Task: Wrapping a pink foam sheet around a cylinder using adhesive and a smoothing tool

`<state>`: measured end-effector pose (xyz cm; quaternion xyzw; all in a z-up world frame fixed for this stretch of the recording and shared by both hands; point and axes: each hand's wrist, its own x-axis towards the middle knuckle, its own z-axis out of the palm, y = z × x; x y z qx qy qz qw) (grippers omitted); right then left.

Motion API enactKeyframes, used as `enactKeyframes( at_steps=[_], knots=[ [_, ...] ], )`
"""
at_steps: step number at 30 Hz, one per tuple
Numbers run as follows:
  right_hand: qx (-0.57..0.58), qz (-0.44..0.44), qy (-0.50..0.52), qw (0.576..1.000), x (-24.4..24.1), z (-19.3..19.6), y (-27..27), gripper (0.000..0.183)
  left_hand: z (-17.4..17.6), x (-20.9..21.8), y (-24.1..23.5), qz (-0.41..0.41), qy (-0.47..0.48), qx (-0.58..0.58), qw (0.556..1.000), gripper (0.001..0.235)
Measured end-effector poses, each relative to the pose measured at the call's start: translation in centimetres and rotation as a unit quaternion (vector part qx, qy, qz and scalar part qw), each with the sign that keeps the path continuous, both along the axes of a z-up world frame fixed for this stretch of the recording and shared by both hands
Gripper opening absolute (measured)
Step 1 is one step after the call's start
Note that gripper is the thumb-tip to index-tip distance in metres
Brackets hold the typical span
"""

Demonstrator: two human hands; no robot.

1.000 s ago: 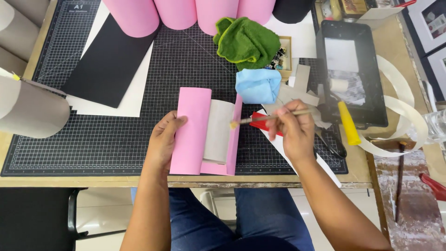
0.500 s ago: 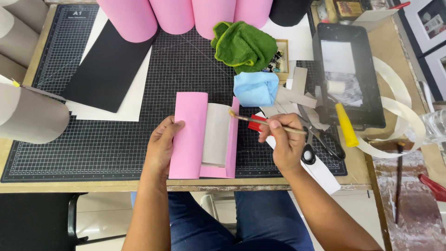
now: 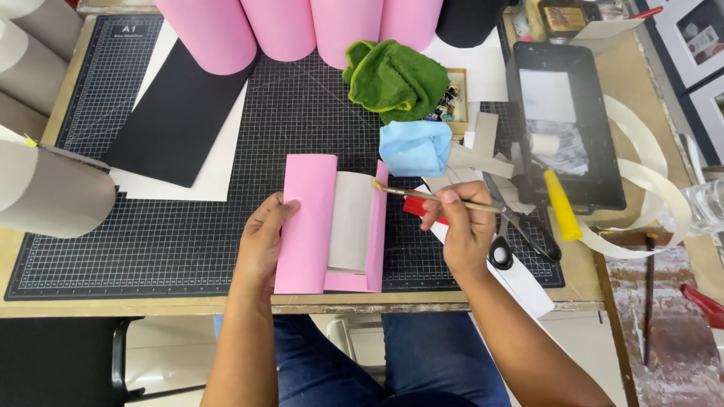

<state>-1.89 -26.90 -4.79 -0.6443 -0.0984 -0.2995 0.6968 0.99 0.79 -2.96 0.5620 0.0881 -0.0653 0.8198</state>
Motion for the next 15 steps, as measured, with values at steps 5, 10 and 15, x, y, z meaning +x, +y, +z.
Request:
enactKeyframes(
  at_steps=[5,10,15],
  knots=[
    [0.003,-0.017,-0.004,1.0,0.0,0.2,0.4,0.017,0.6,-0.4,0.0,-0.006,0.002,0.004,1.0,0.015],
    [0.011,-0.026,-0.002,1.0,-0.4,0.4,0.6,0.016,0.5,-0.4,0.0,-0.005,0.004,-0.001,1.0,0.014],
    [0.017,0.012,0.002,1.0,-1.3,-0.6,-0.5,0.019,0.2,-0.2,0.1,-0.004,0.001,0.002,1.0,0.014]
  ],
)
